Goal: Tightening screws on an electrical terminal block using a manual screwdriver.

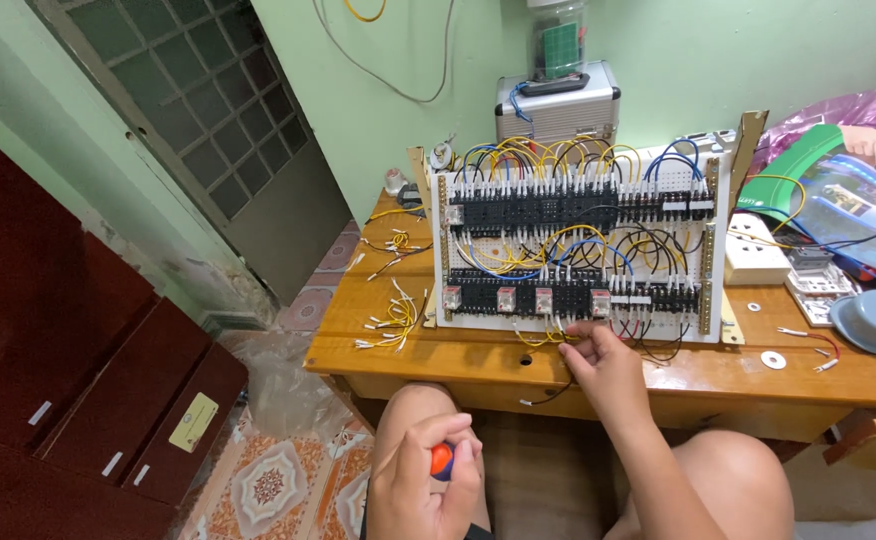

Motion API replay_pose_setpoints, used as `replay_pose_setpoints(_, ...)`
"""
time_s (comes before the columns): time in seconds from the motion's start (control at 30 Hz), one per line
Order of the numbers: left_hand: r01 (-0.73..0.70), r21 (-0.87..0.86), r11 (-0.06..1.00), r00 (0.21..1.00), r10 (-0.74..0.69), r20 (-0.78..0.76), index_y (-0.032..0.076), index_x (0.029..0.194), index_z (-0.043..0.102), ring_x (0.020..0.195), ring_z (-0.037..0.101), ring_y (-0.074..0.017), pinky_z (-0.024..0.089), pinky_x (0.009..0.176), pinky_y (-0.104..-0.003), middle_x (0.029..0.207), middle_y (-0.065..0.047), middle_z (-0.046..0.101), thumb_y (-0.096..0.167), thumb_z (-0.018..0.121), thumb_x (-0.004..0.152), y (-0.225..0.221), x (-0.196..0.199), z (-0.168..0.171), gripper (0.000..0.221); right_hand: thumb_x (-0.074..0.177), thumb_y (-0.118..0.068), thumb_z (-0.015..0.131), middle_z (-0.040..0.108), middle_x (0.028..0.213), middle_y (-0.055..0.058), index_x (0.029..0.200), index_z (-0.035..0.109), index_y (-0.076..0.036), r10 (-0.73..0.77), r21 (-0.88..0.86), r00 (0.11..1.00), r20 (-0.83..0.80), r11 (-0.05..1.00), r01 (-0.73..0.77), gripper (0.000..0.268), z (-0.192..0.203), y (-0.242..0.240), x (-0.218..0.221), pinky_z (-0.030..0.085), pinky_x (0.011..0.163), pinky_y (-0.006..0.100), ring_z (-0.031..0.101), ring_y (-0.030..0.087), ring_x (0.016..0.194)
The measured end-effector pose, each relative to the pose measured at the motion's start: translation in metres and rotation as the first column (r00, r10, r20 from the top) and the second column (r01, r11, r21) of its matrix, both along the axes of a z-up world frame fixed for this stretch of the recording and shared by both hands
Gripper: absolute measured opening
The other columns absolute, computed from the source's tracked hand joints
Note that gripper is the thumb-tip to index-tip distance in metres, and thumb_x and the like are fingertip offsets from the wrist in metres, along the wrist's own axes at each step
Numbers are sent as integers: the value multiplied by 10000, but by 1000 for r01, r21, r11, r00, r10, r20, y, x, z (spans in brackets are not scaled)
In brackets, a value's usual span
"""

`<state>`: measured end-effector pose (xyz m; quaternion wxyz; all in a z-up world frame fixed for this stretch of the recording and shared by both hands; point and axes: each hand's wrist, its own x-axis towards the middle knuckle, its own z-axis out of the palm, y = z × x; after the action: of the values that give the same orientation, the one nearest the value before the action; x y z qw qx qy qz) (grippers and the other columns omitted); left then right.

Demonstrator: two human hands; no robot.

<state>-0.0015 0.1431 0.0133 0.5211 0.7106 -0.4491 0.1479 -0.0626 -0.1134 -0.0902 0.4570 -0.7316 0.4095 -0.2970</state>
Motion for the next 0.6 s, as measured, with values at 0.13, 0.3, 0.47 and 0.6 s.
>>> replay_pose_setpoints(0.13, 45, 41, 998, 997, -47, 58, 133, 1119, 679, 728, 770, -77, 600, 730, -228, 796, 60, 780, 215, 589, 947, 0, 11, -18, 211, 937, -170, 711, 693, 760, 5, 1258, 724, -98, -1, -26, 1000, -15, 1000, 0, 329, -7, 6, 5, 505, 662, 265, 598, 121, 685)
replay_pose_setpoints(0.3, 131, 51, 990, 989, -134, 61, 108, 1134, 654, 732, 767, -92, 615, 725, -245, 788, 45, 759, 180, 579, 960, -3, 13, -24, 203, 943, -163, 694, 694, 745, 2, 1319, 704, -87, 5, -59, 1000, 11, 998, -4, 384, -9, 9, 8, 521, 655, 269, 601, 118, 670)
replay_pose_setpoints(0.47, 170, 60, 984, 985, -168, -48, 98, 1143, 670, 787, 768, -118, 598, 797, -261, 882, -2, 777, 146, 591, 939, -8, 16, -38, 224, 933, -145, 704, 670, 735, 0, 1195, 736, -94, -10, -5, 1000, -4, 1000, 10, 269, 0, 9, 3, 509, 680, 260, 601, 115, 677)
replay_pose_setpoints(0.6, 194, 156, 968, 978, -179, -109, 91, 1168, 634, 1009, 702, -242, 536, 897, -350, 1095, -79, 715, 132, 564, 949, -30, 20, -61, 234, 919, -133, 702, 662, 725, 14, 1180, 717, -129, -5, 15, 999, -49, 1000, 6, 262, 17, 23, -5, 494, 688, 277, 608, 137, 689)
